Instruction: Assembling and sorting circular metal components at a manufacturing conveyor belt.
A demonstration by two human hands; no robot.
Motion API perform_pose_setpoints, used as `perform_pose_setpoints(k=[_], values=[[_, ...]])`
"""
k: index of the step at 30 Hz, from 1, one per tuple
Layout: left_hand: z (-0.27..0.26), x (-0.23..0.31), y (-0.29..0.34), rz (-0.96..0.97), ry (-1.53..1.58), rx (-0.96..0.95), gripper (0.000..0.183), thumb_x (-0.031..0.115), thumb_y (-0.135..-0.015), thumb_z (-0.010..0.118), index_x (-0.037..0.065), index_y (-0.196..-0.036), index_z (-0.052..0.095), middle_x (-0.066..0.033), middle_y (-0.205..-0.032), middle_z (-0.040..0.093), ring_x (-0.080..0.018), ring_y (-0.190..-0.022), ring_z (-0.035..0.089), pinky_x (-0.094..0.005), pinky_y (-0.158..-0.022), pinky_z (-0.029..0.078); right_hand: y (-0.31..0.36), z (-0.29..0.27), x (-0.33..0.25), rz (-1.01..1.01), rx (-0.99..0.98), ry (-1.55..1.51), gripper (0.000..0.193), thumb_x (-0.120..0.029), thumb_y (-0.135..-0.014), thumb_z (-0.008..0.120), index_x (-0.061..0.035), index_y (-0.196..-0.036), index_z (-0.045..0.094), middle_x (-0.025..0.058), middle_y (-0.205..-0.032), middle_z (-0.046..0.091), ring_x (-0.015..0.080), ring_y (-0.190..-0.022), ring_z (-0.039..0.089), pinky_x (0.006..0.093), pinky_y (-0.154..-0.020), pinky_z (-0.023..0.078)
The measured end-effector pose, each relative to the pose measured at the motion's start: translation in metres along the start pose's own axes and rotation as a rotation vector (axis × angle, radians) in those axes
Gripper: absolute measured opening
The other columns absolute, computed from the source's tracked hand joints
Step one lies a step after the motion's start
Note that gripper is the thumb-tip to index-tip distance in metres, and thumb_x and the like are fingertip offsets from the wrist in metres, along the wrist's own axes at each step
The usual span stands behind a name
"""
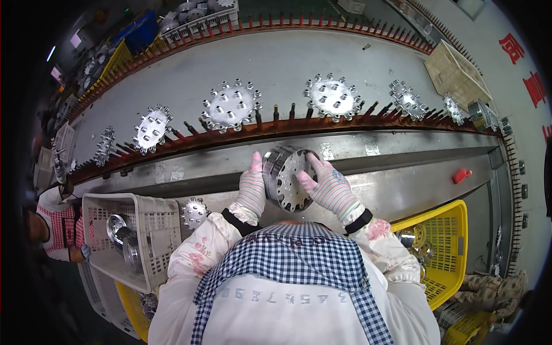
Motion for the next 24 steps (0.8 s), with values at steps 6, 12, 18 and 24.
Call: perform_pose_setpoints(k=[6, 12, 18, 24], values=[[0.006, -0.028, -0.027, -0.152, 0.226, -0.131, 0.063, 0.063, -0.096, 0.054, 0.003, -0.105, 0.068, -0.0085, -0.096, 0.073, -0.0202, -0.081, 0.069, -0.0345, -0.076, 0.057, -0.008, -0.002, 0.03, 0.036, -0.197, 0.179, 0.063, -0.052, -0.096, 0.054, -0.0112, -0.144, 0.049, 0.0194, -0.12, 0.064, 0.0335, -0.112, 0.064, 0.0422, -0.097, 0.051], [-0.004, -0.032, -0.056, -0.052, 0.208, 0.009, 0.062, 0.063, -0.094, 0.057, 0.003, -0.102, 0.068, -0.0075, -0.09, 0.072, -0.0194, -0.077, 0.066, -0.0351, -0.073, 0.055, -0.003, -0.004, 0.015, -0.221, 0.278, 0.135, 0.034, -0.022, -0.096, 0.061, -0.0107, -0.128, 0.063, 0.014, -0.095, 0.069, 0.0328, -0.086, 0.069, 0.0402, -0.077, 0.056], [-0.019, -0.021, -0.061, -0.115, 0.109, 0.065, 0.06, 0.062, -0.094, 0.058, 0.003, -0.1, 0.068, -0.0063, -0.09, 0.07, -0.0191, -0.077, 0.064, -0.035, -0.073, 0.054, 0.003, 0.009, -0.01, -0.487, -0.159, -0.055, 0.024, -0.023, -0.093, 0.062, -0.0145, -0.114, 0.07, 0.0111, -0.084, 0.069, 0.0302, -0.082, 0.068, 0.0406, -0.073, 0.055], [-0.069, -0.055, -0.119, -0.24, -0.105, -0.093, 0.056, 0.057, -0.099, 0.054, 0.005, -0.113, 0.067, -0.0102, -0.102, 0.073, -0.0244, -0.084, 0.067, -0.0387, -0.081, 0.056, -0.013, 0.043, -0.035, -0.771, -0.358, 0.304, 0.041, -0.034, -0.094, 0.06, -0.0186, -0.132, 0.058, 0.0101, -0.091, 0.07, 0.0311, -0.082, 0.069, 0.0423, -0.073, 0.054]])
Point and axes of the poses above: each hand's wrist, its own y-axis away from the middle knuckle, its own z-axis out of the palm, x = y × z, the point moved 1 cm from there along -y, towards the middle knuckle
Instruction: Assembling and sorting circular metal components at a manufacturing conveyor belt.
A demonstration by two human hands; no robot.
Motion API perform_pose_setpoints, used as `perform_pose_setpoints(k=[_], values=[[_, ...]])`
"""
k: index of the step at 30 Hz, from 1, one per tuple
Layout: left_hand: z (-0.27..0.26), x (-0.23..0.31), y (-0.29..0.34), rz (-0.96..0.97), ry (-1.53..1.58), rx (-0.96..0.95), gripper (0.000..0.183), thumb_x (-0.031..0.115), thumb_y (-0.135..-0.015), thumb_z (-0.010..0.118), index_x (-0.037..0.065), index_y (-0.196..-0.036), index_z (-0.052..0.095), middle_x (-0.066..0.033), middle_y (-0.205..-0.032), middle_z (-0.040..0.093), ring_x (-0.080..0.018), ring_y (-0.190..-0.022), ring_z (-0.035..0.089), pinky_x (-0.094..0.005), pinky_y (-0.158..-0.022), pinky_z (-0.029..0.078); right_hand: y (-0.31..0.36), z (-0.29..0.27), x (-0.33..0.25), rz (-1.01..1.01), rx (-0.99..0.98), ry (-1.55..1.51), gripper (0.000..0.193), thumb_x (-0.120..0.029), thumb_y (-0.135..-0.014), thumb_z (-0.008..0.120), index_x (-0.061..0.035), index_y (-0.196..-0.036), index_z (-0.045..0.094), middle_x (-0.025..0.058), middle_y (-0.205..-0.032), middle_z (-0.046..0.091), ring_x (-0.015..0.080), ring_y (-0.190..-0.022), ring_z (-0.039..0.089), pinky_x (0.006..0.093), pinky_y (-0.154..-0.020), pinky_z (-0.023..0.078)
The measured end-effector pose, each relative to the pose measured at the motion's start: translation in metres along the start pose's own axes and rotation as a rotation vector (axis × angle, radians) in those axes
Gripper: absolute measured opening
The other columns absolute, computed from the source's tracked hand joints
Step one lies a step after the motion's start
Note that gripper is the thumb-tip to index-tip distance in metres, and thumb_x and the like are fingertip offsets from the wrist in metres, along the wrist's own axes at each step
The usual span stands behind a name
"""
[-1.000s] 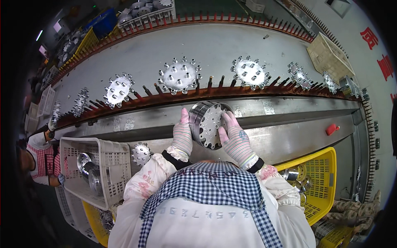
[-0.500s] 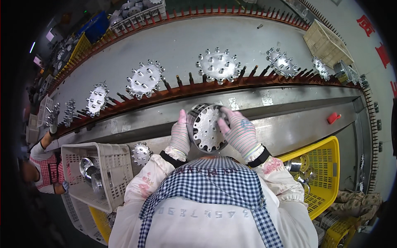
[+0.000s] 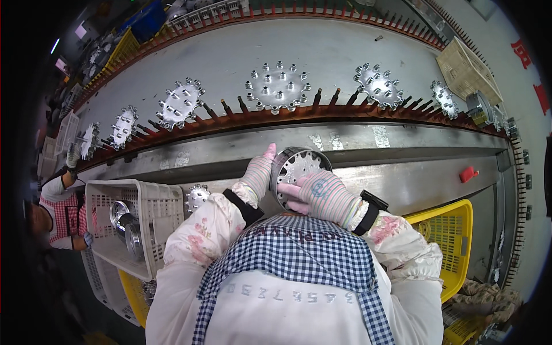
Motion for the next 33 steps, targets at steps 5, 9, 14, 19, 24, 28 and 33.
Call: perform_pose_setpoints(k=[5, 9, 14, 19, 24, 28, 33], values=[[0.024, 0.047, 0.043, -0.084, -0.362, 0.024, 0.066, 0.061, -0.097, 0.052, 0.0, -0.122, 0.065, -0.0134, -0.111, 0.07, -0.0279, -0.096, 0.065, -0.039, -0.09, 0.051, -0.038, 0.027, -0.006, 0.081, -0.278, 0.196, 0.05, -0.042, -0.093, 0.061, -0.0089, -0.13, 0.053, 0.0156, -0.093, 0.069, 0.0329, -0.084, 0.07, 0.0458, -0.071, 0.055], [-0.007, 0.027, 0.042, 0.065, -0.526, 0.115, 0.06, 0.054, -0.098, 0.056, -0.004, -0.111, 0.066, -0.016, -0.104, 0.07, -0.0266, -0.089, 0.066, -0.037, -0.085, 0.051, -0.043, 0.059, -0.021, 0.001, -0.211, 0.2, 0.04, -0.044, -0.094, 0.06, -0.0059, -0.106, 0.055, 0.0132, -0.08, 0.067, 0.0319, -0.078, 0.069, 0.0449, -0.067, 0.053], [-0.146, -0.008, 0.0, 0.071, 0.165, 0.17, 0.044, 0.039, -0.099, 0.063, -0.006, -0.1, 0.066, -0.0125, -0.095, 0.071, -0.0229, -0.082, 0.067, -0.0331, -0.074, 0.053, 0.011, 0.042, -0.019, 0.217, 0.004, 0.022, 0.043, -0.047, -0.089, 0.067, -0.0076, -0.105, 0.06, 0.0124, -0.074, 0.066, 0.0335, -0.071, 0.067, 0.0434, -0.065, 0.052], [-0.196, 0.023, 0.1, 0.459, -0.698, 0.177, 0.064, 0.058, -0.1, 0.048, 0.0, -0.087, 0.073, -0.011, -0.077, 0.071, -0.022, -0.075, 0.068, -0.0365, -0.075, 0.054, 0.019, 0.07, -0.057, 0.719, 0.44, -0.437, 0.038, -0.041, -0.099, 0.062, -0.0065, -0.114, 0.067, 0.0113, -0.083, 0.071, 0.0215, -0.075, 0.07, 0.0315, -0.069, 0.054], [-0.298, -0.03, 0.174, 0.326, -0.874, 0.214, 0.077, 0.07, -0.095, 0.042, 0.0, -0.095, 0.074, -0.0213, -0.083, 0.072, -0.0319, -0.084, 0.072, -0.0415, -0.079, 0.054, -0.022, 0.216, -0.088, 1.022, 0.31, -0.655, 0.043, -0.042, -0.102, 0.056, -0.0026, -0.113, 0.068, -0.0001, -0.084, 0.067, 0.0092, -0.072, 0.055, 0.0262, -0.066, 0.048], [-0.394, -0.103, 0.222, 0.203, -1.11, 0.449, 0.075, 0.068, -0.096, 0.038, 0.002, -0.1, 0.073, -0.0255, -0.097, 0.07, -0.0425, -0.099, 0.066, -0.0487, -0.09, 0.051, -0.068, 0.314, -0.116, 1.117, 0.143, -0.862, 0.046, -0.04, -0.101, 0.058, 0.0002, -0.123, 0.064, 0.0031, -0.085, 0.068, 0.0106, -0.069, 0.06, 0.0264, -0.062, 0.05], [-0.553, -0.19, 0.307, 0.122, -0.818, 0.677, 0.066, 0.06, -0.098, 0.045, 0.001, -0.086, 0.072, -0.023, -0.082, 0.068, -0.0378, -0.079, 0.066, -0.0462, -0.075, 0.052, -0.183, 0.374, -0.245, 0.761, -0.055, -0.739, 0.043, -0.039, -0.102, 0.057, 0.0, -0.117, 0.067, 0.0071, -0.092, 0.072, 0.0133, -0.086, 0.068, 0.0293, -0.076, 0.054]])
Point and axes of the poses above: each hand's wrist, its own y-axis away from the middle knuckle, its own z-axis out of the palm, x = y × z, the point moved 1 cm from there along -y, towards the middle knuckle
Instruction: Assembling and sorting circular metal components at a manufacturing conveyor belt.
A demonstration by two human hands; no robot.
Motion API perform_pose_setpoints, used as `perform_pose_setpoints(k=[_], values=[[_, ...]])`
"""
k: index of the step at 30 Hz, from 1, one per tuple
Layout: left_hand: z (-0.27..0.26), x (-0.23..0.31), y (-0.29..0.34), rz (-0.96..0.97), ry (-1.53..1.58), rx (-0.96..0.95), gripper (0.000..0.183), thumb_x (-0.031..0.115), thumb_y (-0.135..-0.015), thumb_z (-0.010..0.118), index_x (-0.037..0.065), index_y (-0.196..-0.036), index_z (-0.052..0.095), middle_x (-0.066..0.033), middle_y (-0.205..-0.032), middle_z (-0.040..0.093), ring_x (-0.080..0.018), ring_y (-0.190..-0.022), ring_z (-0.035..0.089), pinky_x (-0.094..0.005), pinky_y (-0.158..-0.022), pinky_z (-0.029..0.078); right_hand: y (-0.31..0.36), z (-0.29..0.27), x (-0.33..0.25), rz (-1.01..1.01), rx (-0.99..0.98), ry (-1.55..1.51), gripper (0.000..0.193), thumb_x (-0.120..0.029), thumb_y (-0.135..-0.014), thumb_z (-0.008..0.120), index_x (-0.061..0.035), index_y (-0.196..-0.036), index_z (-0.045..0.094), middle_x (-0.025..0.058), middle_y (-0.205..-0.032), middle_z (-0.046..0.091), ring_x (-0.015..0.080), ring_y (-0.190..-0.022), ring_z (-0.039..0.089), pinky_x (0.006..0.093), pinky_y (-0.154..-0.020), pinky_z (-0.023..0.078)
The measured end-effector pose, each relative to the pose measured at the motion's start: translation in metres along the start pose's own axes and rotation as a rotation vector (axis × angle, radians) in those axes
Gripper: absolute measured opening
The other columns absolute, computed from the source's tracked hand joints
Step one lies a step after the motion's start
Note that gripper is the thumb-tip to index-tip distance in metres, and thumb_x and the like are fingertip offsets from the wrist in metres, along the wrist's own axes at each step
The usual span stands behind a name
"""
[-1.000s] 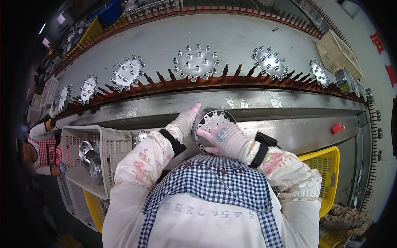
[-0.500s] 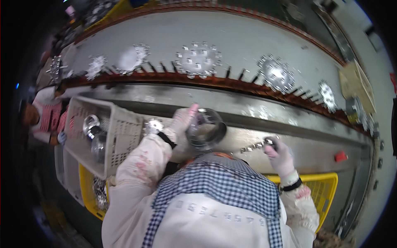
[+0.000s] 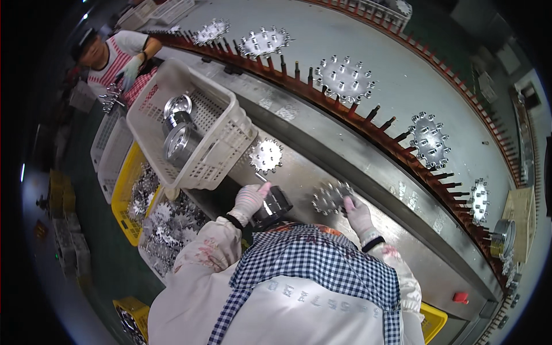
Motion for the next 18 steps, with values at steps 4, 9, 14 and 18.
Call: perform_pose_setpoints(k=[4, 9, 14, 18], values=[[-0.033, -0.094, 0.024, -0.198, 0.392, 0.112, 0.055, 0.053, -0.096, 0.059, 0.001, -0.08, 0.071, -0.0101, -0.067, 0.065, -0.0195, -0.061, 0.06, -0.0352, -0.065, 0.049, 0.013, 0.075, -0.1, -0.026, -0.283, -0.358, 0.051, -0.038, -0.104, 0.055, -0.0102, -0.145, 0.047, 0.0127, -0.127, 0.063, 0.0184, -0.1, 0.067, 0.0315, -0.083, 0.056], [-0.032, -0.068, 0.028, -0.184, 0.983, 0.069, 0.049, 0.049, -0.096, 0.064, 0.002, -0.085, 0.073, -0.0011, -0.077, 0.068, -0.0105, -0.068, 0.058, -0.0297, -0.068, 0.05, 0.024, 0.092, -0.088, -0.174, -0.313, -0.158, 0.076, -0.044, -0.099, 0.061, -0.005, -0.156, 0.03, 0.0179, -0.141, 0.055, 0.0291, -0.124, 0.057, 0.0374, -0.103, 0.047], [0.0, 0.003, -0.009, -0.04, 1.078, -0.119, 0.059, 0.057, -0.094, 0.063, 0.0, -0.106, 0.07, -0.0096, -0.099, 0.07, -0.0197, -0.091, 0.062, -0.035, -0.088, 0.049, 0.011, 0.085, -0.075, 0.011, -0.514, -0.367, 0.072, -0.042, -0.09, 0.074, 0.0003, -0.142, 0.048, 0.0191, -0.132, 0.06, 0.0284, -0.121, 0.059, 0.0382, -0.102, 0.05], [0.044, 0.027, -0.07, -0.017, 0.955, 0.028, 0.073, 0.059, -0.087, 0.07, -0.002, -0.127, 0.06, -0.0167, -0.117, 0.066, -0.0251, -0.108, 0.06, -0.035, -0.097, 0.047, -0.017, 0.035, -0.027, 0.291, -0.133, -0.31, 0.045, -0.023, -0.089, 0.076, 0.0007, -0.124, 0.06, 0.011, -0.106, 0.069, 0.0194, -0.086, 0.069, 0.0292, -0.064, 0.062]])
Point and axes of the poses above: each hand's wrist, its own y-axis away from the middle knuckle, its own z-axis out of the palm, x = y × z, the point moved 1 cm from there along -y, towards the middle knuckle
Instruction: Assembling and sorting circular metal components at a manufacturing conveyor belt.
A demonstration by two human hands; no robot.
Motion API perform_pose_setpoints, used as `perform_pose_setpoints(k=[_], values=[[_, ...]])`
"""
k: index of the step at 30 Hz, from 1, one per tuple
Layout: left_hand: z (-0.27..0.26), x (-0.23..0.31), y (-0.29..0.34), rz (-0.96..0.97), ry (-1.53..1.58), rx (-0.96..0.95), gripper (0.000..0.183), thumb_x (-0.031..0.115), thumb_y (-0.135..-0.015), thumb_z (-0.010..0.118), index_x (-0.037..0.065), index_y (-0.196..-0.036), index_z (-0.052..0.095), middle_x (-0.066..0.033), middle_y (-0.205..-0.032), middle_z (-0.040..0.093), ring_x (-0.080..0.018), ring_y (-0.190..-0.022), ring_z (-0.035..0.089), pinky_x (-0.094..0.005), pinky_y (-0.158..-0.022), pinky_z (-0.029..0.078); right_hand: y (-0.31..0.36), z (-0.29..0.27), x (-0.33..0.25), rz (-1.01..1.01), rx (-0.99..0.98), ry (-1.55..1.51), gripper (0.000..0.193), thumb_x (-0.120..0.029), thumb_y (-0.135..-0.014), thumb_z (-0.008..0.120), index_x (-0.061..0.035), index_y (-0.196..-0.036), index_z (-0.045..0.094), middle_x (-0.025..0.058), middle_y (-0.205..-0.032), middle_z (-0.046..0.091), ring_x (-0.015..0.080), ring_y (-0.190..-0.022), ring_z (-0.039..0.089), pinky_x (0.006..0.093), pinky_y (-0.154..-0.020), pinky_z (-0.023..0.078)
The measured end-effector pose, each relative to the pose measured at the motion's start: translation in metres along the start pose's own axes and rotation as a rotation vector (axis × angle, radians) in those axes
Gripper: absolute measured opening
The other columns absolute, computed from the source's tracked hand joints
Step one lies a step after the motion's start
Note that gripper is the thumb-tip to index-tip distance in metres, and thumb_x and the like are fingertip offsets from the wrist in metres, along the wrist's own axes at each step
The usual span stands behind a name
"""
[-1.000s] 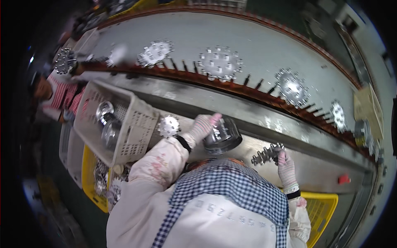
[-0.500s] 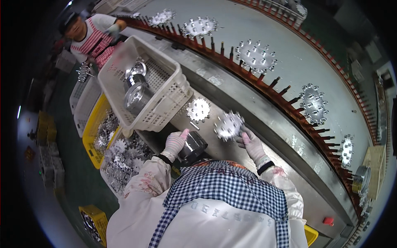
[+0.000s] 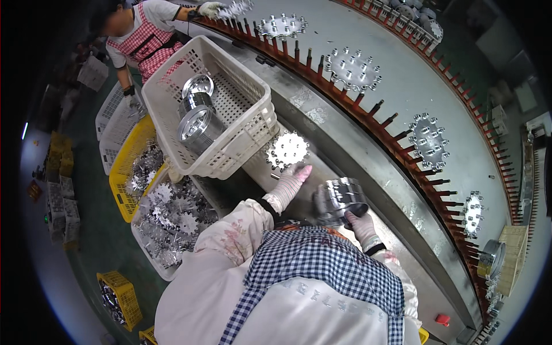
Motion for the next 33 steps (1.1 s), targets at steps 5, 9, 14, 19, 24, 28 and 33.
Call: perform_pose_setpoints(k=[5, 9, 14, 19, 24, 28, 33], values=[[-0.044, 0.022, -0.083, -0.467, -0.715, 0.487, 0.113, 0.058, -0.073, 0.08, 0.007, -0.156, 0.023, -0.0197, -0.156, 0.031, -0.0348, -0.142, 0.038, -0.047, -0.116, 0.035, -0.005, -0.029, 0.014, 0.098, 0.201, -0.083, 0.038, -0.019, -0.09, 0.075, 0.0056, -0.116, 0.064, 0.0122, -0.099, 0.071, 0.0206, -0.075, 0.07, 0.0306, -0.057, 0.06], [-0.025, 0.034, -0.113, -0.719, -0.748, 0.421, 0.125, 0.063, -0.062, 0.085, 0.008, -0.155, 0.022, -0.0176, -0.155, 0.032, -0.0344, -0.141, 0.039, -0.0486, -0.115, 0.036, 0.022, -0.064, 0.027, 0.058, 0.375, -0.015, 0.039, -0.022, -0.088, 0.077, 0.007, -0.111, 0.066, 0.0114, -0.092, 0.072, 0.0181, -0.07, 0.069, 0.0304, -0.055, 0.057], [-0.029, 0.047, -0.124, -0.64, -0.733, 0.404, 0.113, 0.049, -0.062, 0.091, 0.004, -0.149, 0.035, -0.0198, -0.152, 0.041, -0.0328, -0.142, 0.04, -0.0419, -0.118, 0.035, 0.041, -0.079, 0.065, 0.03, 0.46, -0.476, 0.037, -0.021, -0.088, 0.076, 0.0048, -0.112, 0.065, 0.0114, -0.095, 0.07, 0.0186, -0.065, 0.065, 0.0312, -0.058, 0.058], [-0.032, 0.035, -0.107, -0.388, -0.481, 0.391, 0.097, 0.032, -0.065, 0.091, -0.005, -0.141, 0.044, -0.0227, -0.14, 0.055, -0.0325, -0.13, 0.054, -0.0364, -0.111, 0.042, 0.04, -0.094, 0.072, 0.06, 0.436, -0.557, 0.038, -0.019, -0.091, 0.074, -0.0008, -0.122, 0.062, 0.0101, -0.107, 0.068, 0.0187, -0.077, 0.067, 0.0314, -0.064, 0.059], [-0.003, 0.117, -0.042, -0.112, 0.122, 0.044, 0.065, 0.01, -0.077, 0.084, -0.001, -0.133, 0.053, -0.0088, -0.11, 0.069, -0.0177, -0.098, 0.068, -0.036, -0.084, 0.056, 0.047, -0.107, 0.058, 0.161, 0.46, -0.387, 0.039, -0.02, -0.092, 0.073, -0.0037, -0.125, 0.061, 0.0085, -0.11, 0.068, 0.0192, -0.087, 0.067, 0.0308, -0.067, 0.061], [0.002, 0.223, -0.016, 0.341, 0.255, -0.22, 0.045, 0.014, -0.088, 0.071, 0.003, -0.13, 0.059, -0.0061, -0.119, 0.066, -0.0167, -0.107, 0.064, -0.0334, -0.097, 0.051, 0.046, -0.109, 0.052, 0.051, 0.389, -0.43, 0.039, -0.02, -0.092, 0.072, -0.0016, -0.126, 0.061, 0.0086, -0.112, 0.067, 0.0191, -0.09, 0.067, 0.0315, -0.068, 0.062], [0.015, 0.35, -0.072, 0.615, 0.482, -0.44, 0.085, 0.053, -0.086, 0.075, 0.0, -0.141, 0.039, -0.0163, -0.14, 0.049, -0.0256, -0.111, 0.061, -0.0414, -0.101, 0.05, 0.035, -0.084, 0.034, 0.089, 0.341, -0.386, 0.038, -0.021, -0.094, 0.07, -0.0002, -0.125, 0.061, 0.0098, -0.11, 0.068, 0.019, -0.09, 0.068, 0.0306, -0.069, 0.061]])
Point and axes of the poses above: each hand's wrist, its own y-axis away from the middle knuckle, its own z-axis out of the palm, x = y × z, the point moved 1 cm from there along -y, towards the middle knuckle
